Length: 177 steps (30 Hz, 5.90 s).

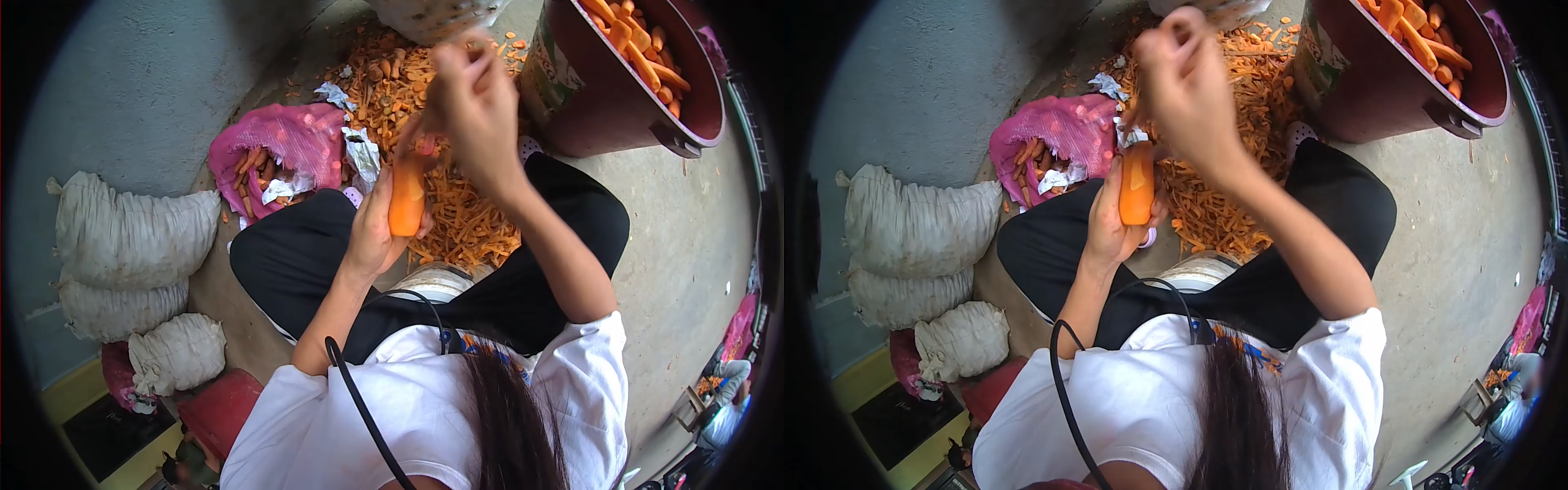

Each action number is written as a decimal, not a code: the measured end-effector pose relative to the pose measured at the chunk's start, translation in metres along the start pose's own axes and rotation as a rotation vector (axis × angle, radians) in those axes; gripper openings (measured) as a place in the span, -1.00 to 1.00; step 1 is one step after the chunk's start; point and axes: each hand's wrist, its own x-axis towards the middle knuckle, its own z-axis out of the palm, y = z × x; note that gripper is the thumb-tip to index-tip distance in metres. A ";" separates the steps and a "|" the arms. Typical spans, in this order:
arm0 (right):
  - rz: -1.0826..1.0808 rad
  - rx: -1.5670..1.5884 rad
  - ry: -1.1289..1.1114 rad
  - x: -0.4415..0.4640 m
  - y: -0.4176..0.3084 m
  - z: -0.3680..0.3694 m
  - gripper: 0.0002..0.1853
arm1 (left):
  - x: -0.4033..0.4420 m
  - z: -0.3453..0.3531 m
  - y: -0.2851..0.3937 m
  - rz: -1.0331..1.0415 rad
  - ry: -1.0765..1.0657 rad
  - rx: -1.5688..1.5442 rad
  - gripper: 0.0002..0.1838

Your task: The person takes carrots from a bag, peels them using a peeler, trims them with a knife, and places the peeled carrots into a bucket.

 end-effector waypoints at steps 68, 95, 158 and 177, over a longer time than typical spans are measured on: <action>0.241 -1.767 -0.197 0.006 0.305 -0.122 -0.53 | 0.083 -0.676 -0.022 -0.319 1.148 1.081 -0.78; 0.647 -0.910 -0.468 0.037 0.063 -0.018 -0.73 | 0.043 -0.293 0.135 0.179 -0.027 -0.501 -0.29; 0.232 -1.226 -0.305 0.041 0.059 -0.014 -0.13 | 0.132 -0.079 0.061 0.306 -0.005 1.186 -0.28; 0.602 -0.681 -0.191 0.045 0.070 -0.011 -0.21 | 0.132 -0.080 0.051 0.475 0.346 1.166 -0.41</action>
